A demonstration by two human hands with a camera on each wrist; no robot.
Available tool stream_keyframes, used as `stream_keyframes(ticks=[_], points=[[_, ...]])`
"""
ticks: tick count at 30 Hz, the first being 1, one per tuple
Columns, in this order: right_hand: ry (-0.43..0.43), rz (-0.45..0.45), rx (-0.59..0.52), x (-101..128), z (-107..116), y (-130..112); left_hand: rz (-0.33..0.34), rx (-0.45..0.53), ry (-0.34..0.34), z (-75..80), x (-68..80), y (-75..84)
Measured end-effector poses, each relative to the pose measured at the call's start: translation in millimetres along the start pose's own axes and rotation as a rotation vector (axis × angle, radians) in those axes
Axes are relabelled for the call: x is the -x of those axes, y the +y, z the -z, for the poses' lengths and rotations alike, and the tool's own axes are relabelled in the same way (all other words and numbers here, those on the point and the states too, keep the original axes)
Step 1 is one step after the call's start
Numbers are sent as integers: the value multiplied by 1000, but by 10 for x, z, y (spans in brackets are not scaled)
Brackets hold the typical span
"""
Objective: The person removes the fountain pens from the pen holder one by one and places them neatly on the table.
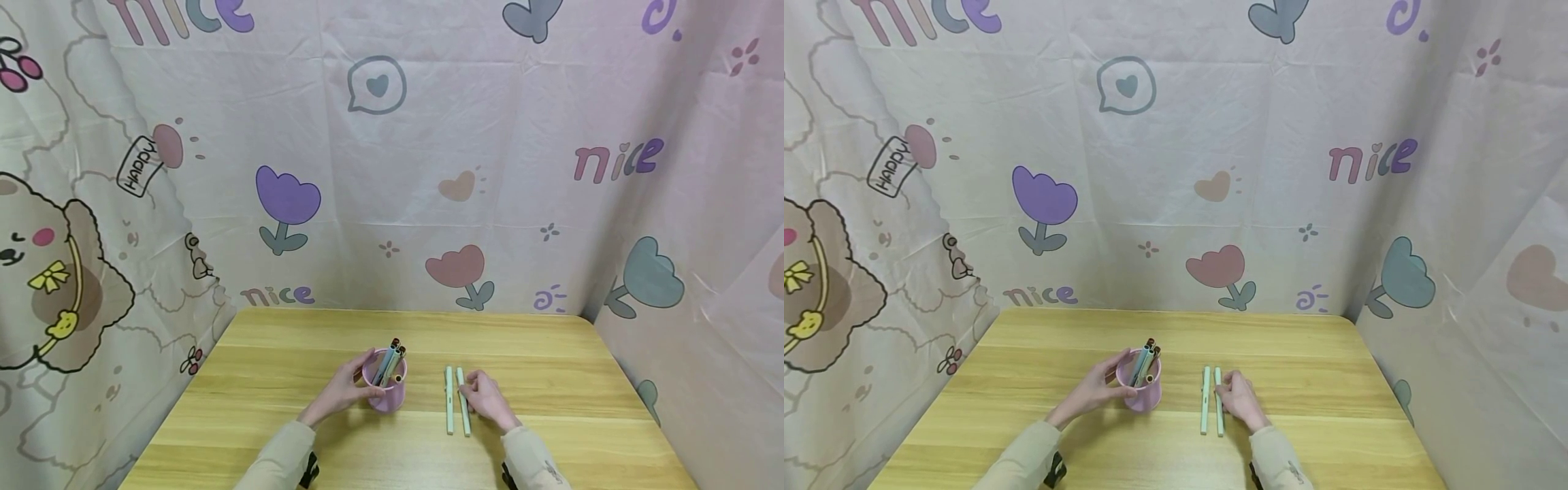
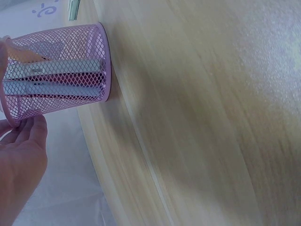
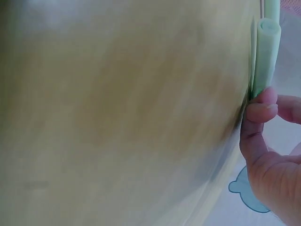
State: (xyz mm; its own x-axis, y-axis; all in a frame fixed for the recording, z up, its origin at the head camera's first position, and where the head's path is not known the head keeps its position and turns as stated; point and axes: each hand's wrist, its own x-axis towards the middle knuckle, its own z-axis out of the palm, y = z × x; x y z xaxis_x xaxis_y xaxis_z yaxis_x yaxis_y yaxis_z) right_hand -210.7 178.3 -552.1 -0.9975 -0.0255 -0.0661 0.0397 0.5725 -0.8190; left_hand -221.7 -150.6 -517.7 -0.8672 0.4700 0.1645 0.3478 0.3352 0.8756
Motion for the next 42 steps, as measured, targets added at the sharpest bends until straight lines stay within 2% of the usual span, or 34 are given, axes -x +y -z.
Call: stream_keyframes(ticks=[5, 10, 13, 16, 22, 28, 32, 35, 42], points=[[35, 27, -6, 26, -5, -43, -2, -26, 0, 7, 8, 1], [96, 114, -27, 40, -35, -128, -17, -49, 6, 13, 15, -5], [94, 172, -67, 41, -58, -200, -14, -35, 1, 6, 11, -8], [76, 264, -103, 50, -90, -273, -17, -23, -5, 2, 5, -11], [30, 536, -127, 110, -184, -448, -12, -33, 0, 0, 6, -7], [-39, 671, -113, 119, -315, -609, -30, -81, 16, -2, 9, -19], [-42, 776, -94, 104, -399, -681, -27, -41, 8, -1, 9, -9], [-55, 806, -83, 100, -433, -727, -21, -8, -3, 0, 6, -3], [-91, 772, -42, 84, -465, -780, -20, -2, -13, 5, -1, -13]])
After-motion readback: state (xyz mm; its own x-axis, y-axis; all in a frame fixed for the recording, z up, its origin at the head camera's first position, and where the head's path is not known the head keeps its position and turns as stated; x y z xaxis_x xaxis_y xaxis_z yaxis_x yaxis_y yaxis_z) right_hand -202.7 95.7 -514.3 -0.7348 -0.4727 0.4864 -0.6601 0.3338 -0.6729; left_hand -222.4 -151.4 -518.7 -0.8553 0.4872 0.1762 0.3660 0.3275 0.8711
